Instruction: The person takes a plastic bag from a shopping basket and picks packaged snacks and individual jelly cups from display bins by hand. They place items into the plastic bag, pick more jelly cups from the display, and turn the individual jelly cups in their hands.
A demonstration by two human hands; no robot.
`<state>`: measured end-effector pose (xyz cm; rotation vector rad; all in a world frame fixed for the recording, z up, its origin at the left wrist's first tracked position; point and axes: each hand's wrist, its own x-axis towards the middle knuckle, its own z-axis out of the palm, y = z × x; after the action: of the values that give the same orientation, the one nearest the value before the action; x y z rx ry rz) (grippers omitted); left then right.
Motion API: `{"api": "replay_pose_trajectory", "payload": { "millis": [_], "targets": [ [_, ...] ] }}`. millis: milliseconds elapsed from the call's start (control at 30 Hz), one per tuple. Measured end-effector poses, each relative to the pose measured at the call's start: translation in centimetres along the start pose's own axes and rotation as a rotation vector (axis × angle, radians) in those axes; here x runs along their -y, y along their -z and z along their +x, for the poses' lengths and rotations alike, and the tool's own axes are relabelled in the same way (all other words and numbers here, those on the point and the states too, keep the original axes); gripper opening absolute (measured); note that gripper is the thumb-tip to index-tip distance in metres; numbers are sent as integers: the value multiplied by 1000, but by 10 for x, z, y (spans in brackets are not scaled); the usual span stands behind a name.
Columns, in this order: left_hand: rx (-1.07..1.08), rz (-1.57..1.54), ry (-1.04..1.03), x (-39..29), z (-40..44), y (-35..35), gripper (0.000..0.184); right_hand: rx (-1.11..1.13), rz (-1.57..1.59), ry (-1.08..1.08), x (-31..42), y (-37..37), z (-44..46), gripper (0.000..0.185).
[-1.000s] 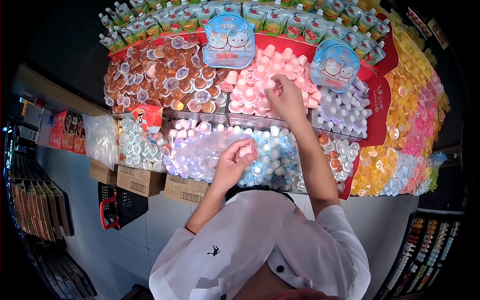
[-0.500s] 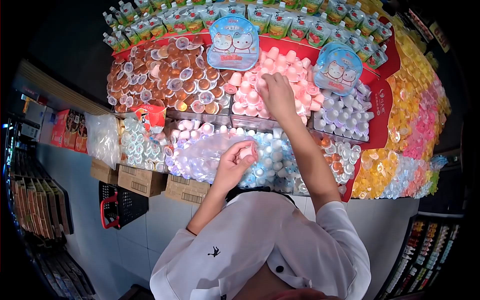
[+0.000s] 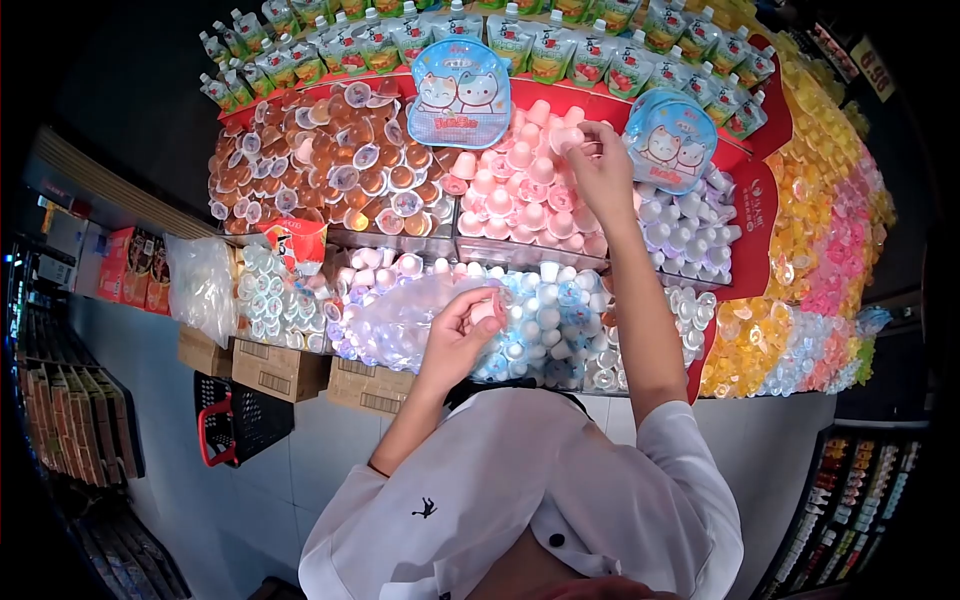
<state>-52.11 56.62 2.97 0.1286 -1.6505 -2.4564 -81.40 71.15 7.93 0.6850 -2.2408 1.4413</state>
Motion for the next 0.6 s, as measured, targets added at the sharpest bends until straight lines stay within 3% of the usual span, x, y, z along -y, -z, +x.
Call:
{"api": "replay_pose_trajectory", "payload": {
  "millis": [200, 333, 433, 533, 600],
  "targets": [
    [2, -13, 4, 0, 0, 3, 47, 7, 393, -385, -9, 26, 45, 35],
    [-6, -21, 13, -1, 0, 4, 47, 59, 336, -265, -26, 19, 50, 38],
    [-3, -30, 11, 0, 1, 3, 48, -1, 218, -260, -23, 6, 46, 40],
    [2, -31, 6, -1, 3, 2, 49, 91, -32, -359, -14, 7, 43, 40],
    [9, -30, 4, -3, 4, 2, 49, 90, 146, -365, -21, 3, 42, 38]
  ]
}}
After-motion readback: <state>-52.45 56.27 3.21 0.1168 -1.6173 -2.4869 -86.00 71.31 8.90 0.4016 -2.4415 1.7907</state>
